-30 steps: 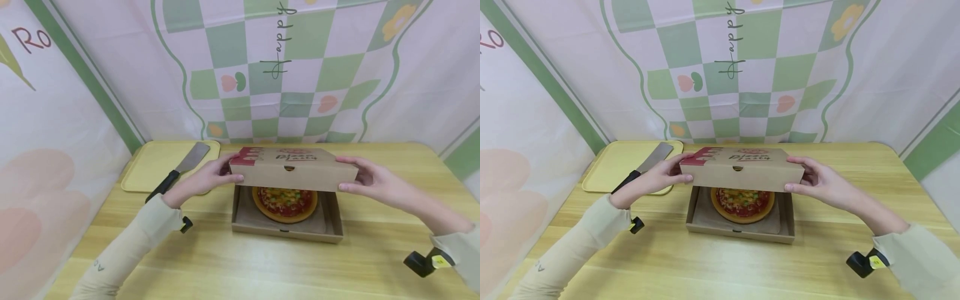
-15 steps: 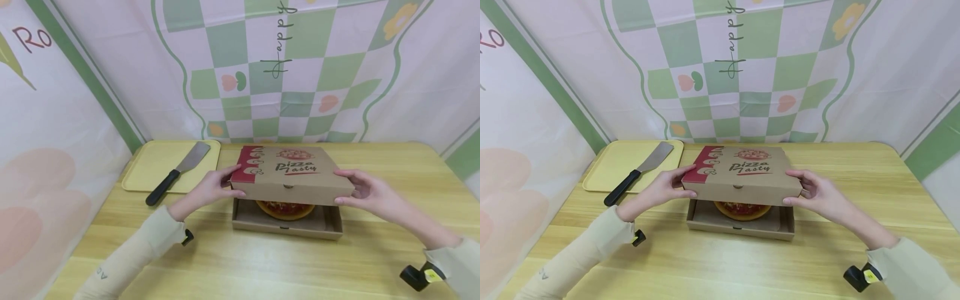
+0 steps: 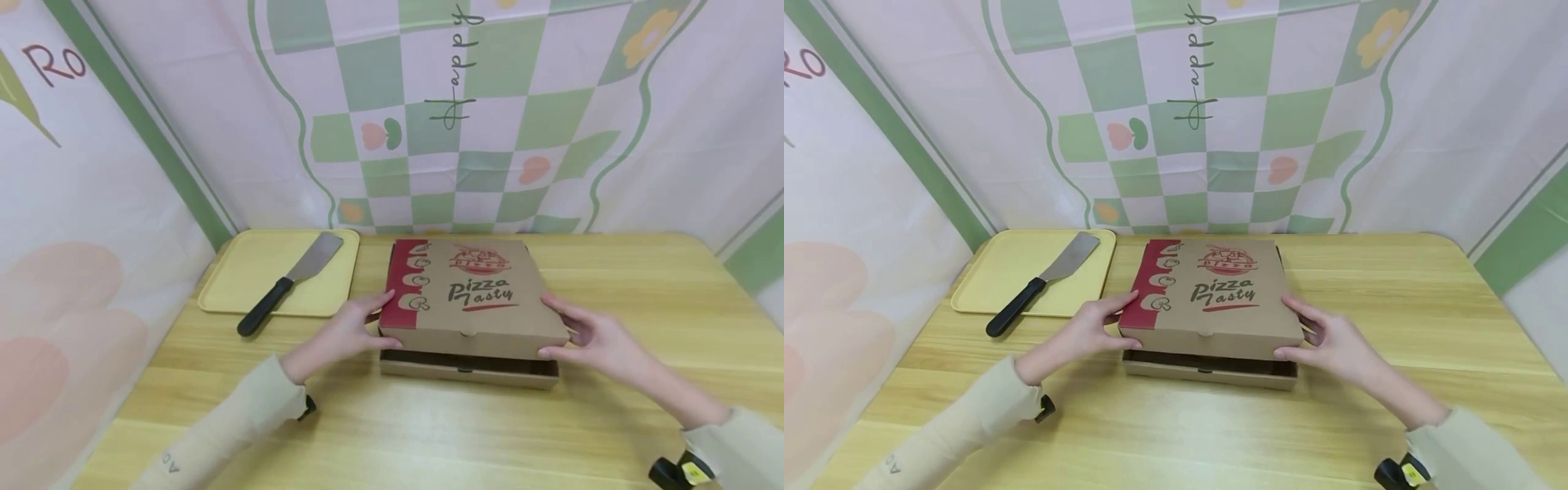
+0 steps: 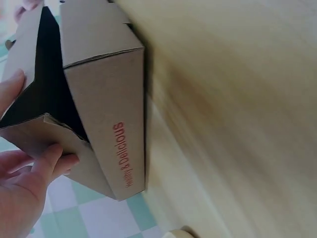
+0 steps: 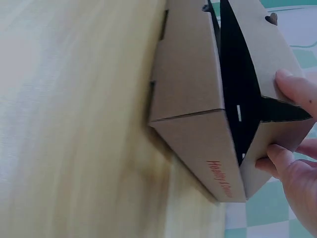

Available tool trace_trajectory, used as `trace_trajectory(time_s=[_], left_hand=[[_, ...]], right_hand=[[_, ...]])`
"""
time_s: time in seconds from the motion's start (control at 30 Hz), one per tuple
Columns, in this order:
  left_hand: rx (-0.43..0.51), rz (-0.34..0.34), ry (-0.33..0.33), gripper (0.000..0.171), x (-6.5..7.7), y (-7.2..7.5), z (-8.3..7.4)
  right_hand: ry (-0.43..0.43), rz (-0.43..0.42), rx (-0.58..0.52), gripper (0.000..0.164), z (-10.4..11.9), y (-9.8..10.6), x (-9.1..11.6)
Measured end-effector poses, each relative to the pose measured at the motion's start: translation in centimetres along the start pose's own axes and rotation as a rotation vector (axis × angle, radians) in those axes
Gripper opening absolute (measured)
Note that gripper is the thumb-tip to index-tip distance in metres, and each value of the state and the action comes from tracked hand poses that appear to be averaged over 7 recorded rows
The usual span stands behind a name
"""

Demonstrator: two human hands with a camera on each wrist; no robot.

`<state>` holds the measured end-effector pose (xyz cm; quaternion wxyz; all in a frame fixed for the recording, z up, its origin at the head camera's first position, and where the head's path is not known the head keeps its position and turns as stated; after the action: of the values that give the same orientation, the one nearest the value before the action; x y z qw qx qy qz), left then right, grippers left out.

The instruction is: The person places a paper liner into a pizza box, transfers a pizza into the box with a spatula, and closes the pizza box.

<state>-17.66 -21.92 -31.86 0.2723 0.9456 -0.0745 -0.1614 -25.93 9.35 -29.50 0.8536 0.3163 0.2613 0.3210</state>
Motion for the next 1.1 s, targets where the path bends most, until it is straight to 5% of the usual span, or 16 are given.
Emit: trace_trajectory(time_s=[0.17, 0.47, 0.67, 0.9, 1.0, 1.1], left_hand=[[-0.154, 0.022, 0.038, 0.085, 0.3, -0.5, 0.2], [-0.296, 0.054, 0.027, 0.084, 0.5, -1.5, 0.5], [-0.347, 0.076, 0.007, 0.077, 0.6, -2.0, 0.6], [-0.452, 0.127, -0.065, 0.067, 0.9, -2.7, 0.4], [-0.478, 0.132, -0.100, 0.065, 0.9, -2.6, 0.3], [-0.450, 0.091, -0.114, 0.059, 0.6, -1.8, 0.7]], right_hand=[[-0.010, -0.006, 0.011, 0.083, -0.5, -0.4, 0.4], [-0.027, -0.072, 0.127, 0.082, -1.1, -1.1, 1.1], [0.057, -0.124, 0.341, 0.077, -1.0, -1.3, 1.5], [0.261, -0.201, 0.685, 0.056, -0.3, -1.7, 2.0], [0.288, -0.205, 0.713, 0.051, -0.2, -1.7, 2.0], [0.218, -0.187, 0.673, 0.044, -0.7, -1.0, 1.7]])
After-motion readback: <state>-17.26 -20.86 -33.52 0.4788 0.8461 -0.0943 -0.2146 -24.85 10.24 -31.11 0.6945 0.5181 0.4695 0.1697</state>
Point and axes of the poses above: each hand's wrist, its own x-axis away from the middle knuckle, its own y-axis out of the back of the hand, z = x × y, the point moved 5 cm from there along -x, towards the middle knuckle, and after that the axes turned 12 degrees about x, right-handed, at the moved point
